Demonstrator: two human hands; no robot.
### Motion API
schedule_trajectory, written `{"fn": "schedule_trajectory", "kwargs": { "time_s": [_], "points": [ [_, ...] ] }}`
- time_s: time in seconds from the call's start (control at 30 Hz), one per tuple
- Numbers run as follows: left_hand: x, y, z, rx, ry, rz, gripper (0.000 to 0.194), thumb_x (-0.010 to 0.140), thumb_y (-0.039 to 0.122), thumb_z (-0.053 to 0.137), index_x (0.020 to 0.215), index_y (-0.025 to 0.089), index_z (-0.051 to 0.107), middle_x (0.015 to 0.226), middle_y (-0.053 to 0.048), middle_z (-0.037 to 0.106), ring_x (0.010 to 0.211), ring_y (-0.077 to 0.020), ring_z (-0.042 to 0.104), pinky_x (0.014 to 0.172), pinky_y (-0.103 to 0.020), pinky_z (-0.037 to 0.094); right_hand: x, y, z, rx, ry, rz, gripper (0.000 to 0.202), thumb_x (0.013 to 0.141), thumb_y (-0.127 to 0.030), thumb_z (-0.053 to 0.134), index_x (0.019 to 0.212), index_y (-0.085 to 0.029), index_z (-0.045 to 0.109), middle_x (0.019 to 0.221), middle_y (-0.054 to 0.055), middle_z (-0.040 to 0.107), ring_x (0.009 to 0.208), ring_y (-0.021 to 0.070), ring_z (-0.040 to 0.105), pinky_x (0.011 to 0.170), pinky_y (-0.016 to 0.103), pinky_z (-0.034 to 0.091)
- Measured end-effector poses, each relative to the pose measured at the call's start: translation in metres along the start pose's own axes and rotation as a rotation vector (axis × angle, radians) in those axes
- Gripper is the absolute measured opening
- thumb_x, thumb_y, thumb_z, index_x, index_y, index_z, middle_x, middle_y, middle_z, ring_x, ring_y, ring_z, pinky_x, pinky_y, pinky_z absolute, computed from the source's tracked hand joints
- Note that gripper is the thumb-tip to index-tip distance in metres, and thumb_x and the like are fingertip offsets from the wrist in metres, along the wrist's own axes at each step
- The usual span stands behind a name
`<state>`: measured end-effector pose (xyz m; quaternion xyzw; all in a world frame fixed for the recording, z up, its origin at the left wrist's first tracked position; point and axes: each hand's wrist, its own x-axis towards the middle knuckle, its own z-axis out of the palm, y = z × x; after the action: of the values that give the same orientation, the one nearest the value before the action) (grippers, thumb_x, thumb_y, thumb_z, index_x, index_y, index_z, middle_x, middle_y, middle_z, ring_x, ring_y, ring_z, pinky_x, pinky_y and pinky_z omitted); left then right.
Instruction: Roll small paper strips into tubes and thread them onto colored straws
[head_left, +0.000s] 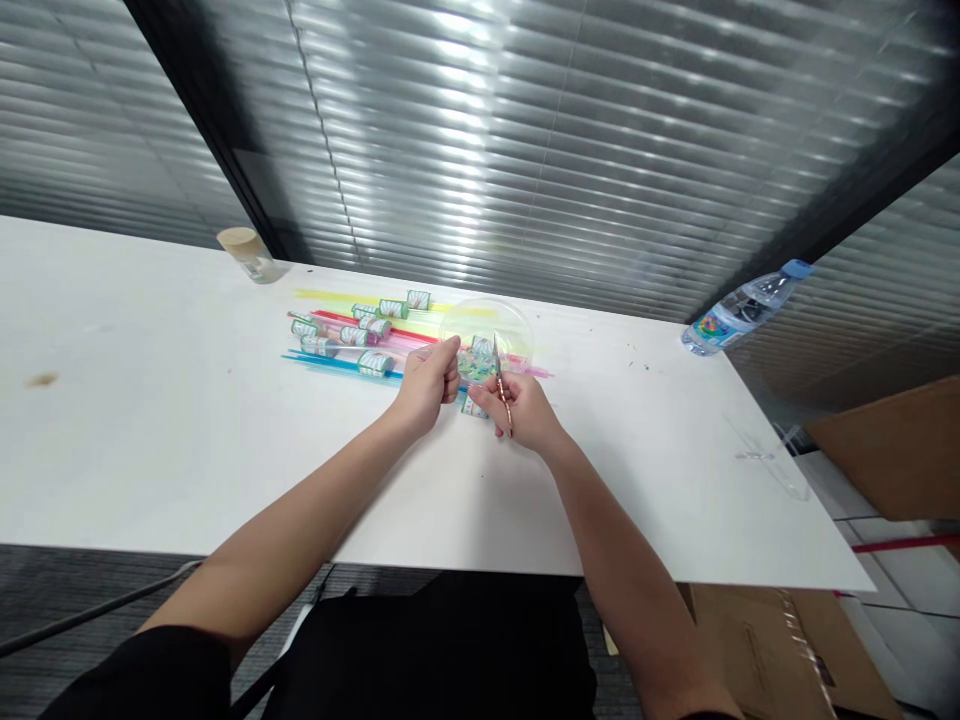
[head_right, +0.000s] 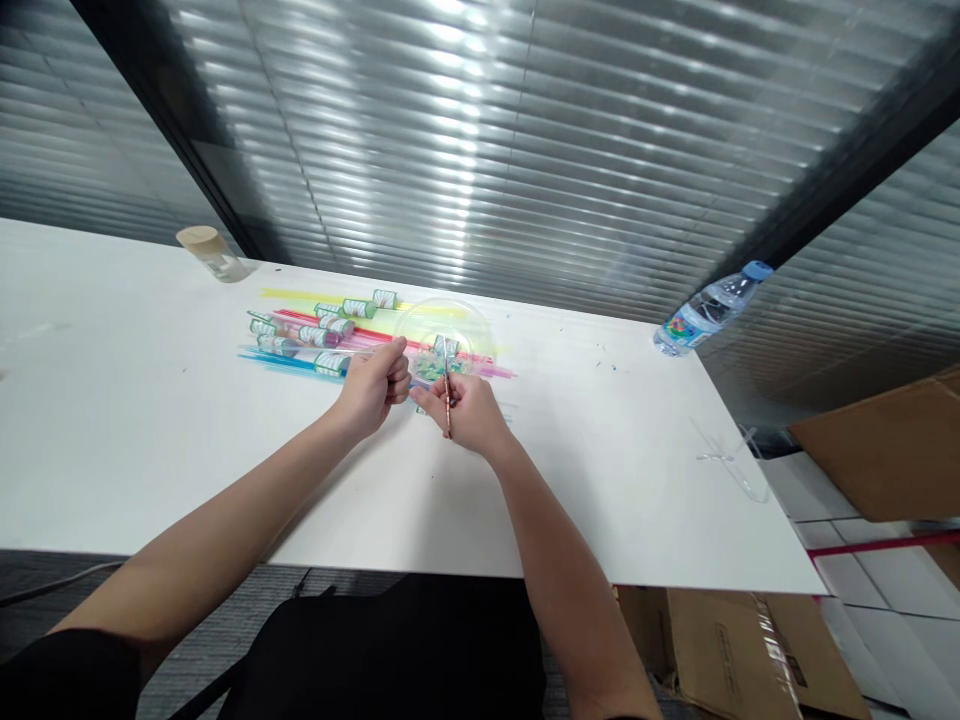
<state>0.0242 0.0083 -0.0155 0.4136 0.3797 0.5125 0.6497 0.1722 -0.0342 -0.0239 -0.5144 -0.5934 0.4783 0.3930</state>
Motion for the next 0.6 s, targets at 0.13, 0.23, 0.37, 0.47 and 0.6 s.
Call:
{"fn": "schedule_trajectory", "kwargs": {
  "time_s": [0.13,0.23,0.37,0.47,0.6],
  "points": [
    [0.0002,-0.0003,-0.0003,-0.001,0.003,-0.002,0.056,0.079,0.046,0.066,0.054,0.02,0.024,0.048,0.009,0.019,0.039,-0.0023,0.019,0.038,-0.018,0.015,-0.0001,-0.0003,0.0005,0.013,-0.001,0.016,0.044,0.071,-0.056,0.075,0.068,-0.021,0.049,0.048,-0.007,0.045,0.041,0.0101,0.045,0.04,0.023,0.036],
    [0.0007,-0.0018,-0.0011,-0.005,0.002,-0.001,0.056,0.079,0.046,0.066,0.054,0.02,0.024,0.049,0.009,0.019,0.039,-0.0023,0.019,0.038,-0.018,0.014,-0.0009,-0.0022,0.0003,0.038,-0.005,0.019,0.044,0.072,-0.056,0.074,0.068,-0.02,0.048,0.05,-0.007,0.046,0.041,0.0094,0.045,0.041,0.023,0.036],
    [0.0011,-0.0029,-0.0011,-0.009,0.011,-0.004,0.056,0.079,0.047,0.067,0.054,0.02,0.024,0.049,0.009,0.019,0.039,-0.0022,0.019,0.038,-0.018,0.014,-0.0011,-0.0042,-0.0002,0.055,-0.008,0.013,0.045,0.075,-0.058,0.071,0.069,-0.02,0.048,0.053,-0.006,0.048,0.041,0.0087,0.048,0.042,0.023,0.037],
    [0.0013,-0.0026,-0.0001,-0.003,0.027,-0.006,0.058,0.079,0.048,0.067,0.053,0.02,0.023,0.048,0.009,0.019,0.038,-0.0021,0.019,0.037,-0.018,0.015,-0.0008,-0.0044,-0.0006,0.054,-0.016,0.01,0.046,0.077,-0.06,0.068,0.068,-0.02,0.047,0.054,-0.006,0.047,0.04,0.0084,0.048,0.042,0.023,0.037],
    [0.0015,-0.0018,0.0002,-0.02,0.042,0.005,0.058,0.079,0.049,0.067,0.053,0.02,0.024,0.048,0.009,0.019,0.038,-0.0022,0.019,0.037,-0.018,0.015,-0.0019,-0.0044,-0.0008,0.06,-0.054,0.008,0.045,0.078,-0.06,0.066,0.069,-0.02,0.047,0.051,-0.007,0.044,0.04,0.0083,0.046,0.042,0.023,0.036]
  ]
}}
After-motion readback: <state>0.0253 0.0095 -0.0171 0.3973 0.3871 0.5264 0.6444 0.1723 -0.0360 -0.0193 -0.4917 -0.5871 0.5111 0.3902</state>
